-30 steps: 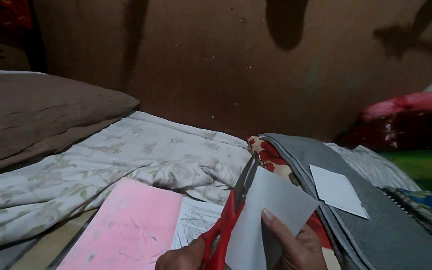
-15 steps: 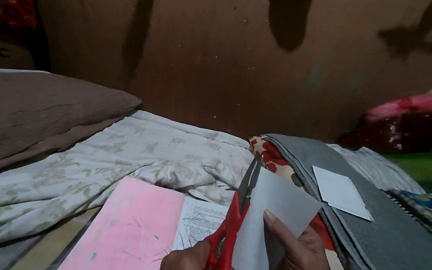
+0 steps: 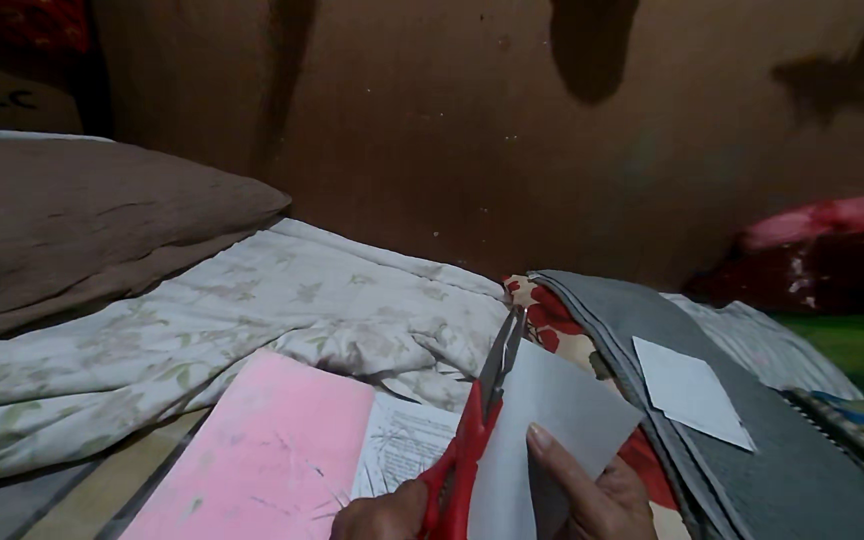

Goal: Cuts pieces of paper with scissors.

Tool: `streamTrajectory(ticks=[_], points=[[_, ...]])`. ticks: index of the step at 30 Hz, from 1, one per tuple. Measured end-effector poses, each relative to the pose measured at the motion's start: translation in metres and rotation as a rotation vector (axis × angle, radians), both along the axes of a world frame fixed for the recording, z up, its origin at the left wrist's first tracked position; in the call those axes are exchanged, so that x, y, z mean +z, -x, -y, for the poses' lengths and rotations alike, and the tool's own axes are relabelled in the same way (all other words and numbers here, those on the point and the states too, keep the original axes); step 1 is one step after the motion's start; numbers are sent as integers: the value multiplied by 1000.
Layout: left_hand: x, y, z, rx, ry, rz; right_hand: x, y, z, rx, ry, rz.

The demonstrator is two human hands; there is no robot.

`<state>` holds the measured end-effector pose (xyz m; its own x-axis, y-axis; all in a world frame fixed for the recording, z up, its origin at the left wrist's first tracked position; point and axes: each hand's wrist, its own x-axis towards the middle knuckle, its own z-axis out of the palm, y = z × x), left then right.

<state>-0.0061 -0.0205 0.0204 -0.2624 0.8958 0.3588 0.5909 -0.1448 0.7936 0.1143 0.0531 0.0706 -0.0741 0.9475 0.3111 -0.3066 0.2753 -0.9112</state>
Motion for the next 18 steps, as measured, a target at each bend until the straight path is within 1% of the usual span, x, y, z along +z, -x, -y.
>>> streamTrajectory(ticks=[5,10,15,18], points=[[0,0,-2,-23,45,19,-1,0,-3,-3,41,27],[1,1,-4,-32,133,47,-2,-1,-5,-4,74,70],[-1,2,-5,-22,107,64,-1,-2,-5,5,69,81],[0,5,-6,-40,125,99,-1,-5,-7,-18,62,102]])
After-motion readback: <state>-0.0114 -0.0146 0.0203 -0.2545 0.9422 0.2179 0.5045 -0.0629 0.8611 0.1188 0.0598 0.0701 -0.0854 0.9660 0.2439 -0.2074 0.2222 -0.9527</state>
